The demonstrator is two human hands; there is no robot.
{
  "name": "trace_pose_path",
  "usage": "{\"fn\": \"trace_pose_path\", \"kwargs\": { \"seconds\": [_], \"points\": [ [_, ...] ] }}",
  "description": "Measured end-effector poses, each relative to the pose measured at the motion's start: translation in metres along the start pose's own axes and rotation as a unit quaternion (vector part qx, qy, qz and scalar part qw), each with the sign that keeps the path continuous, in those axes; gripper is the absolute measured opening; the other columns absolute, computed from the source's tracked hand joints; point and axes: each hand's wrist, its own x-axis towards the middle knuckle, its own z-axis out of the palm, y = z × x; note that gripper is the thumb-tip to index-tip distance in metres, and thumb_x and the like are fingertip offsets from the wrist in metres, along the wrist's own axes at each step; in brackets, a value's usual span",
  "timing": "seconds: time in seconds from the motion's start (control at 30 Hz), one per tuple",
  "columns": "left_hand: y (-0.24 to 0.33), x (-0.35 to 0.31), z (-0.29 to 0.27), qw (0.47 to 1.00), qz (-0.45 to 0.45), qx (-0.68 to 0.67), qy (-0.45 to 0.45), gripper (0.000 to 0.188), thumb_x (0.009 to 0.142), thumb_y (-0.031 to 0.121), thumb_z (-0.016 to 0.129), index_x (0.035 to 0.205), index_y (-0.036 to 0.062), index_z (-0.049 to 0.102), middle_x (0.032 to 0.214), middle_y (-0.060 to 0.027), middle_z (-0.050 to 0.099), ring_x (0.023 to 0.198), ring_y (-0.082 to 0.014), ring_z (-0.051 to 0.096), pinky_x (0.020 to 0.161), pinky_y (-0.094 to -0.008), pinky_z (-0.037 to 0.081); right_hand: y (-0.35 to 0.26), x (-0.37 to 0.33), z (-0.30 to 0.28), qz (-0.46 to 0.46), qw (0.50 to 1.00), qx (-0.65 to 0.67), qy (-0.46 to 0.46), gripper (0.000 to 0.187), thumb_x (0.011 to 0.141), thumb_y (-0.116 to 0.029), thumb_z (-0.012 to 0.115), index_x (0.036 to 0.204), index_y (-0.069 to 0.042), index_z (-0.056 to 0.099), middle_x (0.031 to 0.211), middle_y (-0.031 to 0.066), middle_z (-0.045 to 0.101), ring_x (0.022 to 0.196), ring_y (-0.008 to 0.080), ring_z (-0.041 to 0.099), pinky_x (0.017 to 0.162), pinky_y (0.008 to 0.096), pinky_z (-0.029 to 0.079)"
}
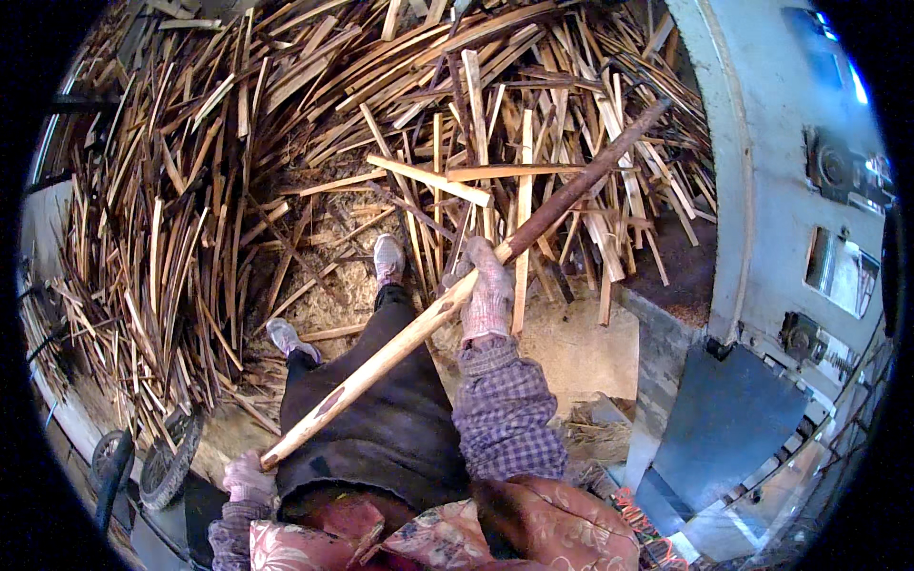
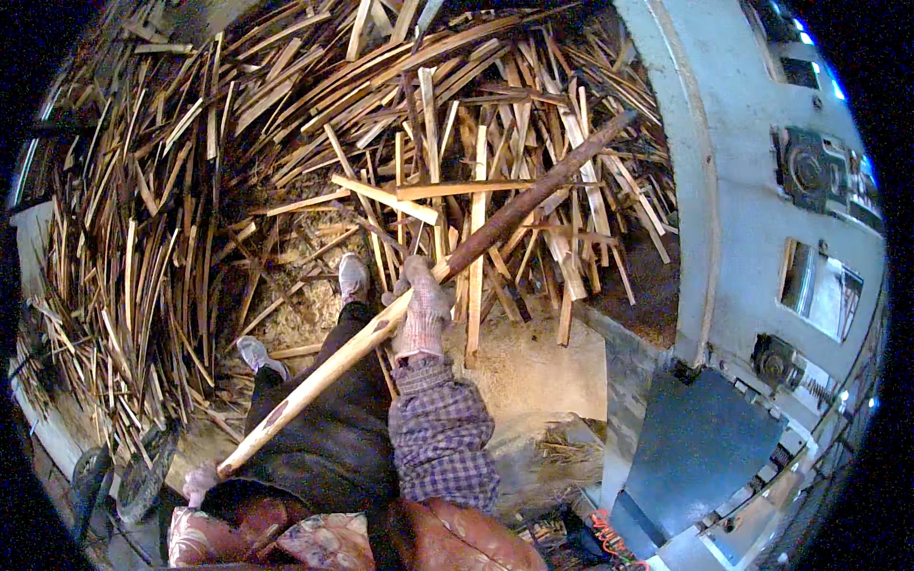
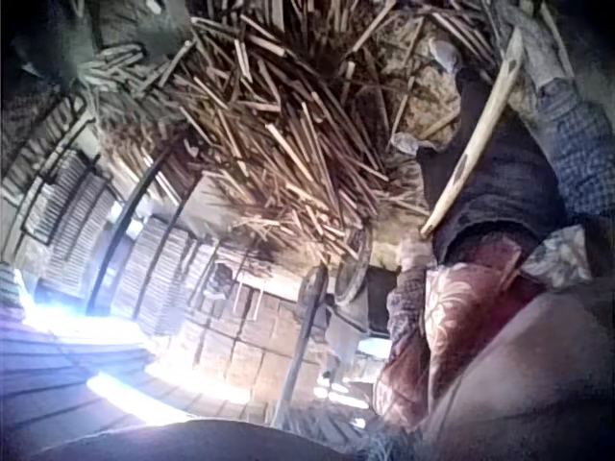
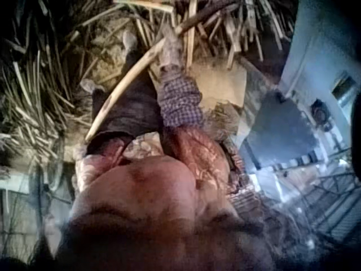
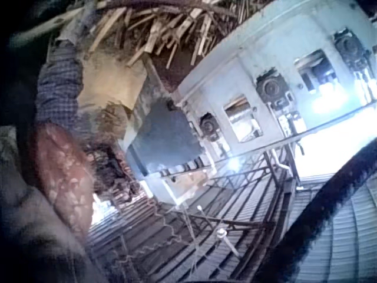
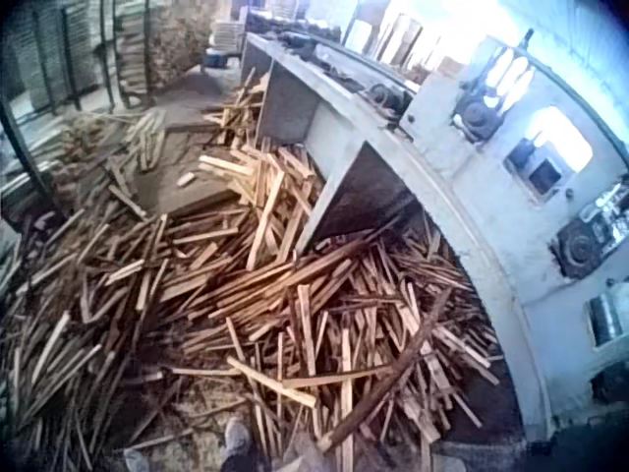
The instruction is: The person uses a pitchfork to gather and lift a large pile of thin wooden sticks from the floor. They then move to a metal cart and use a shovel to transfer the sticks into the cart, organizing the material in a workshop setting.
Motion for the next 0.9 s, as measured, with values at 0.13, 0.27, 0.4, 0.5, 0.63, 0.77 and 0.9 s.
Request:
{"fn": "trace_pose_path", "kwargs": {
  "seconds": [0.13,0.27,0.4,0.5,0.63,0.77,0.9],
  "points": [
    [0.068,-0.009,-0.052,0.992,0.032,-0.05,0.112,0.03,0.068,0.038,0.067,0.086,0.0148,0.06,0.081,-0.0103,0.062,0.08,-0.03,0.06,0.066,-0.0416,0.047,-0.02,0.034,0.019,-0.033,0.989,-0.126,-0.067,0.018,0.077,-0.022,0.061,0.077,-0.005,0.054,0.063,0.0047,0.052,0.05,0.0195,0.051,0.052,0.0334,0.047],
    [0.135,-0.001,-0.109,0.979,0.114,-0.053,0.164,0.038,0.064,0.041,0.069,0.084,0.0114,0.057,0.079,-0.0113,0.061,0.075,-0.0324,0.059,0.064,-0.0443,0.047,-0.084,0.145,-0.009,-0.096,0.975,-0.142,-0.145,0.019,0.078,-0.021,0.056,0.07,-0.005,0.049,0.063,0.0075,0.049,0.059,0.0216,0.054,0.059,0.0348,0.047],
    [0.131,-0.028,-0.106,0.991,0.108,-0.033,0.077,0.034,0.07,0.042,0.067,0.087,0.0142,0.06,0.079,-0.0103,0.063,0.077,-0.0299,0.062,0.063,-0.0431,0.048,-0.054,0.147,-0.002,-0.097,0.99,-0.081,-0.071,0.044,0.076,-0.028,0.065,0.1,0.004,0.05,0.093,0.011,0.052,0.079,0.0232,0.056,0.064,0.0362,0.051],
    [0.091,-0.028,-0.074,0.99,0.128,-0.013,-0.065,0.046,0.074,0.051,0.059,0.097,0.0113,0.058,0.086,-0.013,0.064,0.081,-0.0317,0.062,0.069,-0.0425,0.048,-0.028,0.101,-0.011,-0.096,0.982,-0.155,-0.056,0.028,0.076,-0.029,0.065,0.086,-0.006,0.053,0.078,0.0076,0.052,0.062,0.0199,0.051,0.056,0.0348,0.046],
    [0.034,-0.024,-0.073,0.985,0.169,-0.034,-0.03,0.046,0.076,0.052,0.057,0.095,0.0097,0.058,0.083,-0.0132,0.064,0.08,-0.0314,0.063,0.066,-0.0425,0.049,0.002,0.066,-0.012,-0.108,0.987,-0.119,-0.028,0.036,0.076,-0.03,0.065,0.096,-0.004,0.053,0.083,0.0114,0.054,0.068,0.0234,0.056,0.058,0.0367,0.047],
    [-0.016,-0.014,-0.066,0.986,0.164,-0.033,0.01,0.04,0.075,0.049,0.06,0.091,0.0117,0.059,0.074,-0.0112,0.063,0.067,-0.0299,0.063,0.057,-0.0427,0.049,0.044,0.018,-0.012,-0.164,0.982,-0.082,-0.044,0.031,0.077,-0.029,0.064,0.094,-0.005,0.054,0.067,0.0059,0.053,0.055,0.0204,0.054,0.049,0.0325,0.046],
    [-0.109,0.014,-0.021,0.963,0.225,-0.079,0.129,0.034,0.071,0.042,0.065,0.088,0.0126,0.06,0.07,-0.01,0.061,0.064,-0.03,0.061,0.056,-0.0445,0.047,0.115,-0.05,0.014,-0.177,0.983,-0.042,-0.013,0.024,0.076,-0.025,0.066,0.087,-0.007,0.056,0.064,0.0051,0.051,0.048,0.0191,0.051,0.045,0.0311,0.044]
  ]
}}
